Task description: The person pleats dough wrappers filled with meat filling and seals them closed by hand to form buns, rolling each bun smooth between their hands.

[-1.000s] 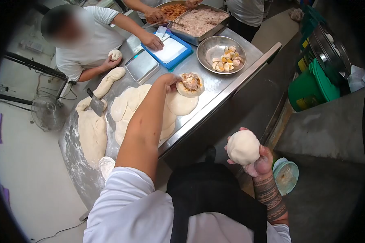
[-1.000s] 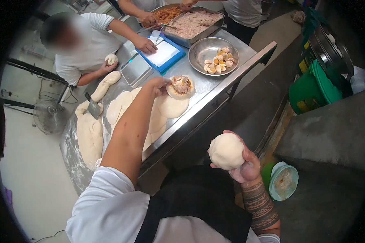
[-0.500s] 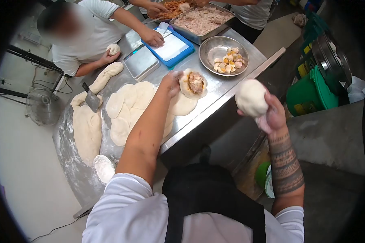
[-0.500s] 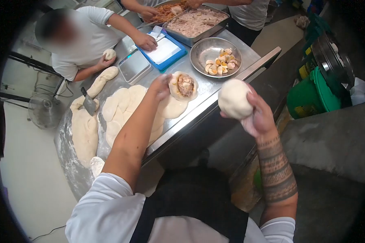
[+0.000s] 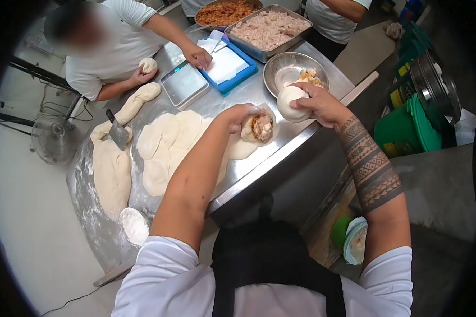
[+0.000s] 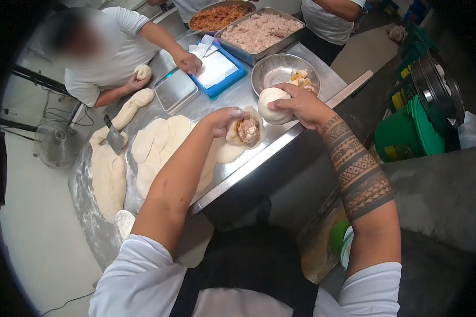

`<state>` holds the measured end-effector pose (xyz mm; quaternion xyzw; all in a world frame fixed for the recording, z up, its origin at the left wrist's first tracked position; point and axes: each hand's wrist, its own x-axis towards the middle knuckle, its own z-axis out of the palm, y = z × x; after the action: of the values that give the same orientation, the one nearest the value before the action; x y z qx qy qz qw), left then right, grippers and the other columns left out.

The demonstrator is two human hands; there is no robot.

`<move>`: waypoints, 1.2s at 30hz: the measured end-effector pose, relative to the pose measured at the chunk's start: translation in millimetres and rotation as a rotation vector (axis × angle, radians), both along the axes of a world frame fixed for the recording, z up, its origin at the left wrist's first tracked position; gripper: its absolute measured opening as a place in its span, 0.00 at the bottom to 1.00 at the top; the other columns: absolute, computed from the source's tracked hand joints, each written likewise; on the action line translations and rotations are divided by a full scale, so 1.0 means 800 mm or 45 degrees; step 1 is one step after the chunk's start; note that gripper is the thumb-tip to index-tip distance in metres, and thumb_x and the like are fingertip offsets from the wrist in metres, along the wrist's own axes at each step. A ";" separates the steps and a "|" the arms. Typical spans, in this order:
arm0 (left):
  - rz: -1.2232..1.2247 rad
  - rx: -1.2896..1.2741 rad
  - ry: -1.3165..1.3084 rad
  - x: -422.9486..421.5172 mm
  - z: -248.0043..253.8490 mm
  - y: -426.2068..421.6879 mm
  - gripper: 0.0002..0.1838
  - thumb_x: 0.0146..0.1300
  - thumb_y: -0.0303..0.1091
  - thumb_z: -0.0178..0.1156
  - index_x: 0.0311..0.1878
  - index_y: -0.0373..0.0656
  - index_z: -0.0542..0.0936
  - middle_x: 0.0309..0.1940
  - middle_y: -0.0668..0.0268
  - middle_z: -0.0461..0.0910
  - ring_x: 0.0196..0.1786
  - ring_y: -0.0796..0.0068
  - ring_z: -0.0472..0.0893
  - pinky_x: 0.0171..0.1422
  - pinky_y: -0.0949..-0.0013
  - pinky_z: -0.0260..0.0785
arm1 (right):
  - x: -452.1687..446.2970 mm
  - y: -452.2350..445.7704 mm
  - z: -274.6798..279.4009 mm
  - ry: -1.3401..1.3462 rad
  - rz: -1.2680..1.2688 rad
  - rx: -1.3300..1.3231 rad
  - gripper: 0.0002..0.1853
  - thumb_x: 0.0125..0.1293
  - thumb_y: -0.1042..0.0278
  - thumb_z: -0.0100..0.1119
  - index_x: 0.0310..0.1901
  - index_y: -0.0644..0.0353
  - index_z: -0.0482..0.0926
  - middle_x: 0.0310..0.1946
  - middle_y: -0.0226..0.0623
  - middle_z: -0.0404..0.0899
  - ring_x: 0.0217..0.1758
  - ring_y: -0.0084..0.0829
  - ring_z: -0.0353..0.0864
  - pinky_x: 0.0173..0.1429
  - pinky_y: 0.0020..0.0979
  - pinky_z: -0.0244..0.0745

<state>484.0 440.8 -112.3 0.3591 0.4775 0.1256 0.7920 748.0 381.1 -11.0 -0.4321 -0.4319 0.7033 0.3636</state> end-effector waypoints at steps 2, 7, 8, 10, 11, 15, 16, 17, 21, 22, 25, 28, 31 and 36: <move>-0.001 -0.134 -0.102 -0.005 -0.013 0.004 0.23 0.76 0.44 0.59 0.61 0.34 0.74 0.59 0.50 0.80 0.60 0.56 0.83 0.70 0.52 0.76 | -0.002 0.008 -0.005 -0.040 0.005 -0.012 0.34 0.65 0.72 0.71 0.69 0.69 0.68 0.58 0.45 0.79 0.58 0.33 0.83 0.62 0.31 0.80; -0.011 -0.124 -0.153 -0.010 -0.023 0.001 0.20 0.80 0.42 0.52 0.64 0.37 0.73 0.63 0.48 0.78 0.64 0.54 0.81 0.73 0.51 0.73 | -0.012 0.026 -0.009 -0.053 -0.087 -0.059 0.34 0.64 0.70 0.72 0.69 0.70 0.68 0.57 0.45 0.80 0.58 0.34 0.83 0.60 0.31 0.82; 0.027 -0.099 -0.186 -0.014 -0.024 -0.002 0.21 0.81 0.43 0.51 0.65 0.37 0.72 0.64 0.47 0.76 0.65 0.52 0.80 0.74 0.50 0.72 | -0.015 0.030 -0.009 -0.075 -0.073 -0.055 0.33 0.65 0.70 0.71 0.69 0.69 0.68 0.58 0.45 0.80 0.58 0.34 0.83 0.62 0.33 0.81; 0.125 -0.113 -0.329 -0.028 -0.035 -0.010 0.22 0.81 0.44 0.49 0.67 0.38 0.70 0.66 0.45 0.74 0.68 0.50 0.77 0.76 0.47 0.69 | -0.019 0.041 -0.011 -0.116 -0.050 -0.045 0.31 0.66 0.70 0.68 0.69 0.67 0.69 0.59 0.44 0.79 0.59 0.34 0.83 0.65 0.36 0.79; 0.186 -0.152 -0.440 -0.041 -0.050 -0.014 0.23 0.81 0.44 0.48 0.69 0.38 0.69 0.67 0.44 0.73 0.70 0.49 0.75 0.77 0.46 0.67 | -0.022 0.049 -0.013 -0.166 -0.043 0.011 0.31 0.66 0.69 0.69 0.68 0.68 0.70 0.59 0.44 0.79 0.59 0.34 0.83 0.64 0.35 0.79; 0.542 -0.302 -0.637 -0.076 -0.035 -0.049 0.28 0.82 0.48 0.43 0.74 0.36 0.63 0.72 0.41 0.66 0.74 0.44 0.70 0.81 0.39 0.61 | -0.053 0.090 -0.027 -0.376 0.024 0.182 0.30 0.61 0.68 0.73 0.64 0.67 0.75 0.55 0.43 0.81 0.57 0.33 0.83 0.61 0.34 0.80; 0.626 -0.365 -0.634 -0.091 -0.036 -0.052 0.30 0.83 0.48 0.39 0.75 0.33 0.60 0.74 0.40 0.63 0.76 0.41 0.66 0.82 0.36 0.57 | -0.066 0.100 -0.030 -0.430 0.053 0.211 0.30 0.60 0.67 0.74 0.63 0.67 0.76 0.54 0.43 0.82 0.57 0.33 0.83 0.60 0.33 0.80; 0.653 -0.388 -0.714 -0.109 -0.039 -0.057 0.31 0.83 0.48 0.39 0.75 0.32 0.60 0.74 0.40 0.63 0.77 0.41 0.66 0.83 0.37 0.56 | -0.081 0.109 -0.034 -0.539 0.095 0.264 0.32 0.58 0.65 0.75 0.63 0.66 0.76 0.54 0.44 0.82 0.56 0.36 0.83 0.59 0.34 0.81; 0.817 -0.423 -0.952 -0.169 -0.044 -0.085 0.32 0.83 0.50 0.39 0.75 0.30 0.60 0.75 0.41 0.62 0.78 0.41 0.63 0.84 0.38 0.53 | -0.139 0.144 -0.085 -1.215 0.378 0.670 0.42 0.51 0.56 0.78 0.68 0.59 0.73 0.64 0.54 0.75 0.63 0.50 0.81 0.67 0.42 0.77; 0.871 -0.419 -1.001 -0.176 -0.038 -0.096 0.33 0.82 0.50 0.39 0.75 0.30 0.60 0.76 0.41 0.62 0.78 0.41 0.63 0.84 0.38 0.53 | -0.153 0.138 -0.096 -1.349 0.462 0.741 0.43 0.51 0.56 0.77 0.69 0.58 0.72 0.66 0.55 0.72 0.65 0.52 0.79 0.69 0.43 0.75; 1.061 -0.392 -1.000 -0.188 -0.001 -0.109 0.34 0.82 0.52 0.40 0.75 0.31 0.60 0.76 0.42 0.62 0.78 0.42 0.64 0.85 0.40 0.52 | -0.181 0.109 -0.097 -1.544 0.516 0.857 0.44 0.55 0.53 0.77 0.73 0.53 0.69 0.69 0.56 0.67 0.71 0.53 0.72 0.74 0.45 0.70; 1.188 -0.345 -0.992 -0.183 0.054 -0.130 0.30 0.83 0.48 0.41 0.74 0.32 0.63 0.75 0.44 0.65 0.77 0.44 0.65 0.85 0.42 0.53 | -0.189 0.086 -0.069 -1.370 0.196 1.142 0.43 0.63 0.43 0.72 0.73 0.57 0.68 0.68 0.52 0.70 0.74 0.50 0.69 0.74 0.49 0.69; 1.019 -0.354 -1.436 -0.191 0.061 -0.145 0.29 0.83 0.47 0.40 0.74 0.33 0.64 0.74 0.45 0.66 0.77 0.45 0.66 0.85 0.44 0.53 | -0.197 0.022 -0.033 0.026 0.172 -0.270 0.40 0.76 0.35 0.53 0.74 0.62 0.65 0.74 0.51 0.67 0.78 0.51 0.65 0.74 0.57 0.67; 1.138 0.039 -1.241 -0.172 0.163 -0.235 0.30 0.84 0.48 0.37 0.75 0.34 0.62 0.75 0.48 0.66 0.79 0.48 0.63 0.86 0.46 0.49 | -0.242 -0.122 0.026 0.965 0.212 -0.355 0.43 0.79 0.30 0.33 0.78 0.61 0.59 0.75 0.50 0.65 0.78 0.52 0.67 0.76 0.60 0.66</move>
<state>346.6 252.8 18.0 0.0397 0.1655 0.5971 0.7839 554.4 283.7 9.6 -0.1514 -0.2014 0.8914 0.3767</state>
